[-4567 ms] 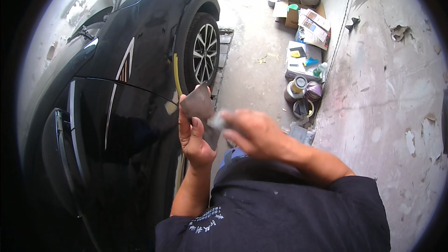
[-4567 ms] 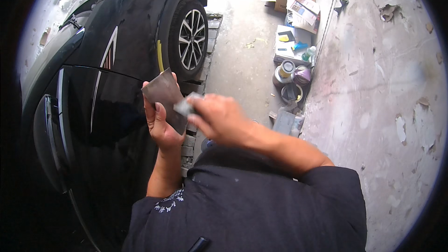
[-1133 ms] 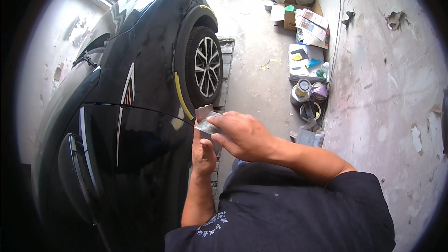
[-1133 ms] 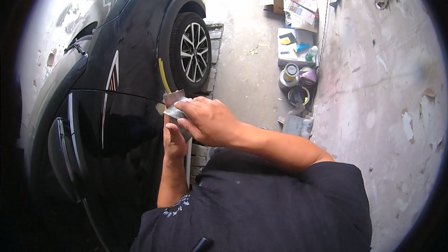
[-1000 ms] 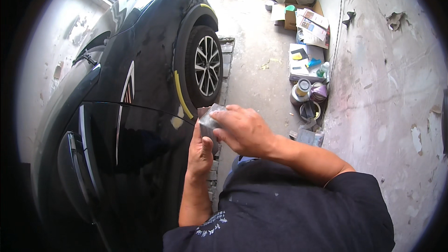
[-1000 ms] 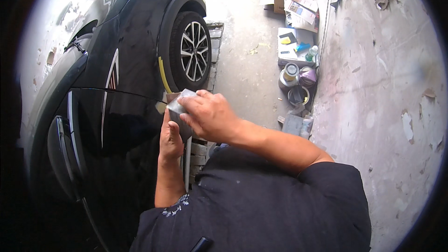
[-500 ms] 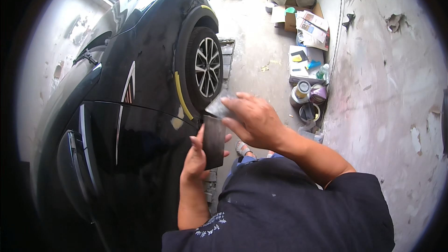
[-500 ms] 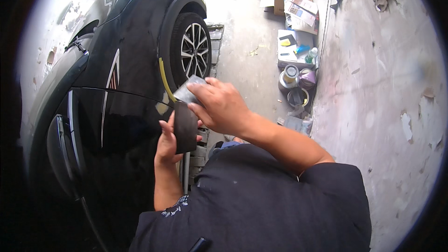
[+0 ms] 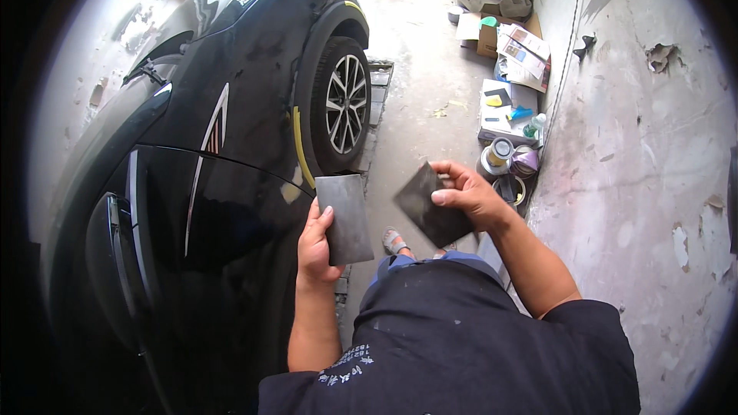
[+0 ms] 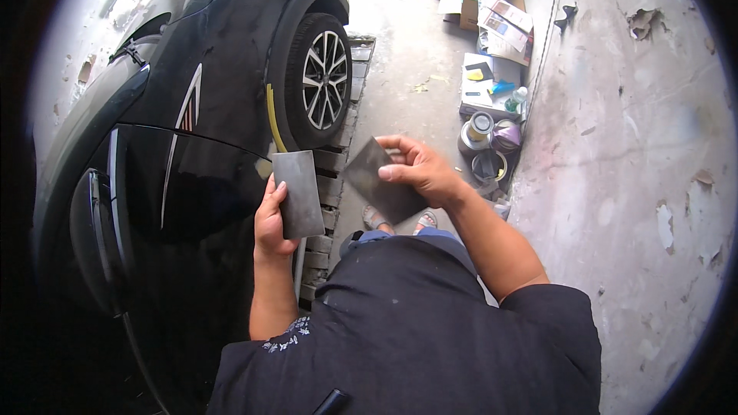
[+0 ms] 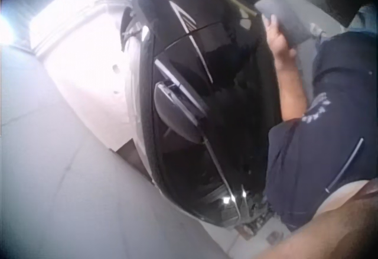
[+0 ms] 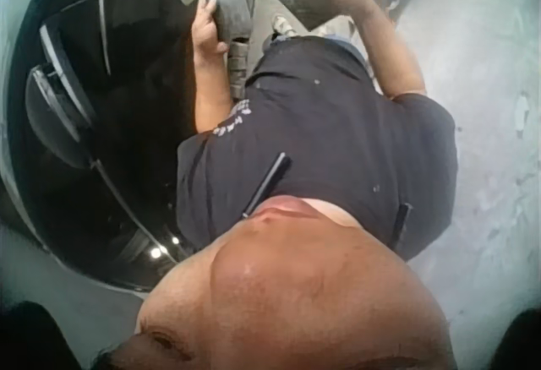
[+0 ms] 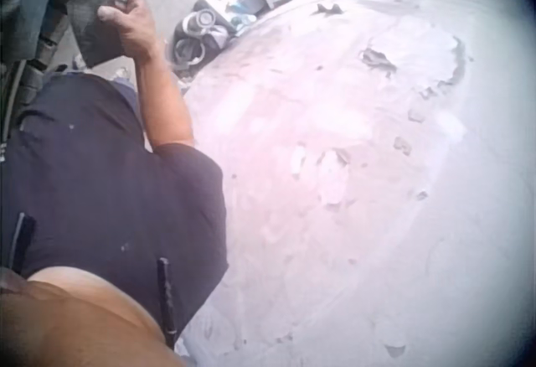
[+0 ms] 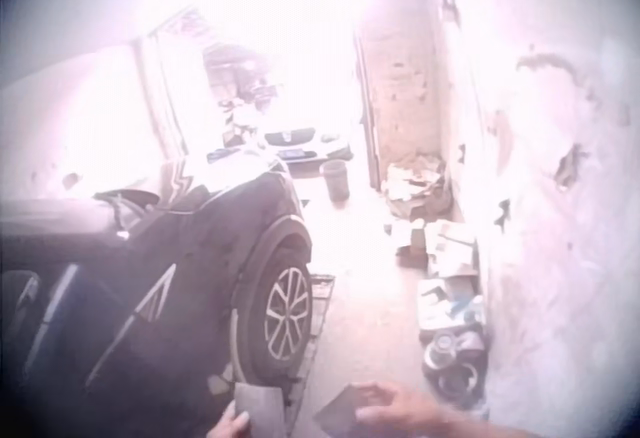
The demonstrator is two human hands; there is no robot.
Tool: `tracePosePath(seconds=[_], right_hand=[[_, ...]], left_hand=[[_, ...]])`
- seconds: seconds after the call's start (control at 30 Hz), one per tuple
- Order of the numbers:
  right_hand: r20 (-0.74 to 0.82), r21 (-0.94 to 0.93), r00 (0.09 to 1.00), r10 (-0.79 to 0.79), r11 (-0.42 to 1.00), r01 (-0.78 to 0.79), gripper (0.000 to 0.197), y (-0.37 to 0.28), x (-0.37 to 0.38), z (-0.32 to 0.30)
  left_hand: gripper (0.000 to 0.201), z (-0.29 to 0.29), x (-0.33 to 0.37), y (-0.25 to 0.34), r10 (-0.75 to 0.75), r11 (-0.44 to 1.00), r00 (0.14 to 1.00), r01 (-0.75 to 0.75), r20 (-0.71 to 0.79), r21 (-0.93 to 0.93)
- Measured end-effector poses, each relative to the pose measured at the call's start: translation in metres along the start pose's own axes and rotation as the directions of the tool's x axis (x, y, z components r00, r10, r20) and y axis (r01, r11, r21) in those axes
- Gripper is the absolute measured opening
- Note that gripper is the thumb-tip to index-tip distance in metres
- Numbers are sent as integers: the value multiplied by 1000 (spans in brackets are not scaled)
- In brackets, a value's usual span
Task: The person applies a yellowish body filler to a black car's side panel using a metal spreader, smoothing it along the lower door area. They then scrape excess filler from the spreader and wipe the tool with a cloth before continuing to spread and smooth the filler on the panel.
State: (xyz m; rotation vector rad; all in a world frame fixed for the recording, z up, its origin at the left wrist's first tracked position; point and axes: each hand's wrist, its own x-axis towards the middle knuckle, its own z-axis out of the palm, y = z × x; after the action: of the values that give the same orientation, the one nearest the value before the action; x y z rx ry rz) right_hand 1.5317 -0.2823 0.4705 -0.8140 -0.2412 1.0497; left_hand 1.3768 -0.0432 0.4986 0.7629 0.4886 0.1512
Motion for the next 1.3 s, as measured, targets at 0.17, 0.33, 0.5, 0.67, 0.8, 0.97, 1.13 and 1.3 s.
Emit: tracePosePath(seconds=[0.17,0.33,0.5,0.67,0.8,0.97,1.13,1.3], right_hand=[[74,74,994,76,994,-82,80,24,-7,27],[156,-9,976,153,988,-154,78,41,-5,26],[51,-24,998,45,999,-44,76,54,-4,5],[-195,22,979,-64,997,69,72,45,0,-24],[38,-128,999,33,991,-28,69,26,-28,-14],[178,-177,983,51,984,-19,68,27,-9,-7],[-221,-179,974,-50,984,10,67,23,2,-55],[-171,-698,981,-93,714,-54,70,11,-6,-31]], left_hand=[[33,4,6,-17,-17,998,1000,18,-17,57],[29,14,9,-32,-35,995,999,35,-2,89],[32,38,-1,-34,92,985,992,-104,91,141],[30,55,-7,-30,202,957,973,-220,109,187],[31,41,7,-39,347,894,938,-335,14,296],[30,52,13,-48,130,980,991,-131,19,152],[30,60,11,-45,250,936,964,-265,94,230],[32,43,32,-52,500,701,862,-462,88,544]])
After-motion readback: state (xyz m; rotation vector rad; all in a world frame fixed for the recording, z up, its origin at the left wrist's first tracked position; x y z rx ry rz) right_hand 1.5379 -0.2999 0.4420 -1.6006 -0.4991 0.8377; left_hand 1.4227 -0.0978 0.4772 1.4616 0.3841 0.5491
